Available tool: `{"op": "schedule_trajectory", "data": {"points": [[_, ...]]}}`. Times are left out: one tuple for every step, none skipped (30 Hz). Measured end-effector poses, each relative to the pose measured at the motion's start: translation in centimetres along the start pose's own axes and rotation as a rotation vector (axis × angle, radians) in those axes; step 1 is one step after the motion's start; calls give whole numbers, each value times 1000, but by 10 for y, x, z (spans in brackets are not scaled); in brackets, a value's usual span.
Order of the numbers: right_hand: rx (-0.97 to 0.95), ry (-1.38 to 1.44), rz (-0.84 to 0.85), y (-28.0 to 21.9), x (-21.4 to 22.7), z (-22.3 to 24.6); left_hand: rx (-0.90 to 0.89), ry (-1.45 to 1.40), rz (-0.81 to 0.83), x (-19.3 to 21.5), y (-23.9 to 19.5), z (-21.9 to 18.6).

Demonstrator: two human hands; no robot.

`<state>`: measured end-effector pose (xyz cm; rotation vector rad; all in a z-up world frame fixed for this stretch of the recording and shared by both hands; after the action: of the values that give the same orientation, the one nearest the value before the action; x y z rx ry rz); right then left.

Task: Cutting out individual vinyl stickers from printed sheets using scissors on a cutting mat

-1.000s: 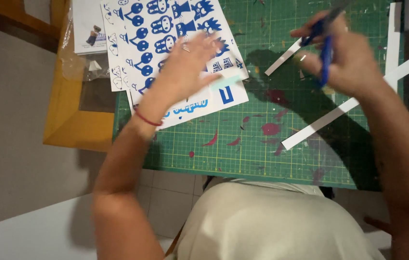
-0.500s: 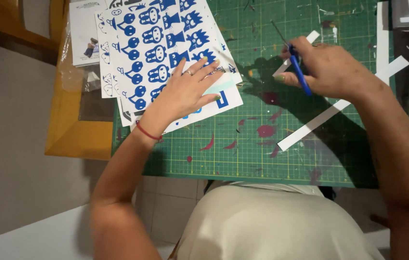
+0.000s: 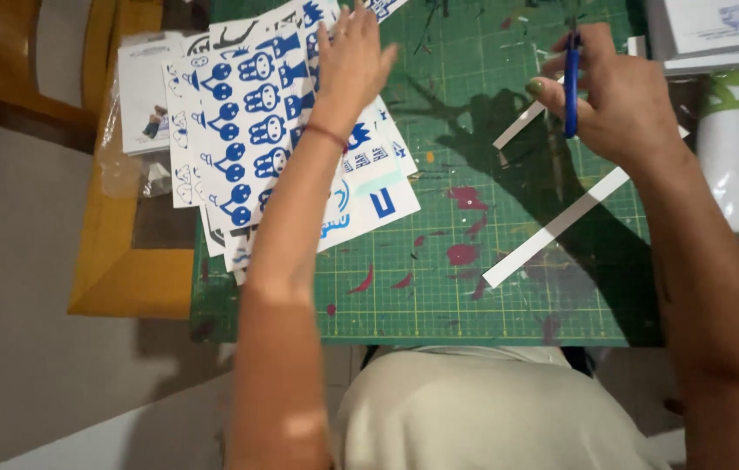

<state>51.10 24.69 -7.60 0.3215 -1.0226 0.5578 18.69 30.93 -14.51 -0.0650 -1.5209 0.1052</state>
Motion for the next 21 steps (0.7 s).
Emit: {"op": "schedule_trajectory", "data": {"points": [[-2, -4, -7, 0, 2, 3, -5, 0, -7, -17, 26, 10], [-32, 50, -6, 0, 3, 4, 68, 15, -186, -24, 47, 24], [-62, 104, -5, 0, 5, 5, 141, 28, -364, -32, 68, 38], [-61, 98, -15, 1, 6, 6, 137, 27, -376, -38, 80, 42], [-85, 89, 3, 2, 6, 5, 178, 18, -354, -46, 93, 48], [-113, 86, 20, 2, 3, 4, 214, 13, -329, -55, 107, 54], [-115, 86, 9, 2, 6, 0, 207, 15, -338, -47, 112, 52], [-54, 74, -12, 0, 6, 2, 224, -15, -310, -48, 112, 53], [6, 63, -32, -2, 6, 4, 242, -46, -282, -49, 111, 54], [3, 64, -34, -1, 3, 1, 238, -45, -281, -49, 111, 54], [-15, 39, -21, 1, 0, -1, 235, -109, -249, -50, 111, 56], [-28, 9, -17, 6, 1, -3, 231, -174, -229, -45, 116, 60], [-26, 5, -28, 6, 2, -1, 228, -172, -240, -39, 115, 58], [-36, 32, -9, 5, 1, -1, 243, -212, -167, -40, 113, 56], [-45, 59, 10, 4, -1, -1, 257, -252, -93, -41, 112, 55], [-45, 59, 13, 4, -2, -3, 259, -254, -91, -44, 116, 55], [-33, 46, 4, 4, -3, -4, 270, -251, -90, -48, 120, 55], [-18, 33, -9, 5, -2, -4, 280, -249, -93, -48, 125, 56], [-15, 31, -9, 5, -3, -3, 282, -250, -95, -46, 123, 55], [-45, 30, 14, 7, -4, -3, 291, -244, -62, -44, 123, 54], [-74, 30, 37, 9, -4, -4, 299, -238, -28, -41, 123, 53]]}}
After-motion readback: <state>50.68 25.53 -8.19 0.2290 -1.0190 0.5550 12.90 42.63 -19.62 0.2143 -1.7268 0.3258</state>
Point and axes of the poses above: each hand's wrist, its own y-axis towards the middle knuckle, its own x-axis out of the back of the hand, z = x × y, the point moved 6 cm from there along y, towards the middle knuckle, and after that the axes turned 12 degrees about z, right-handed, at the moved point
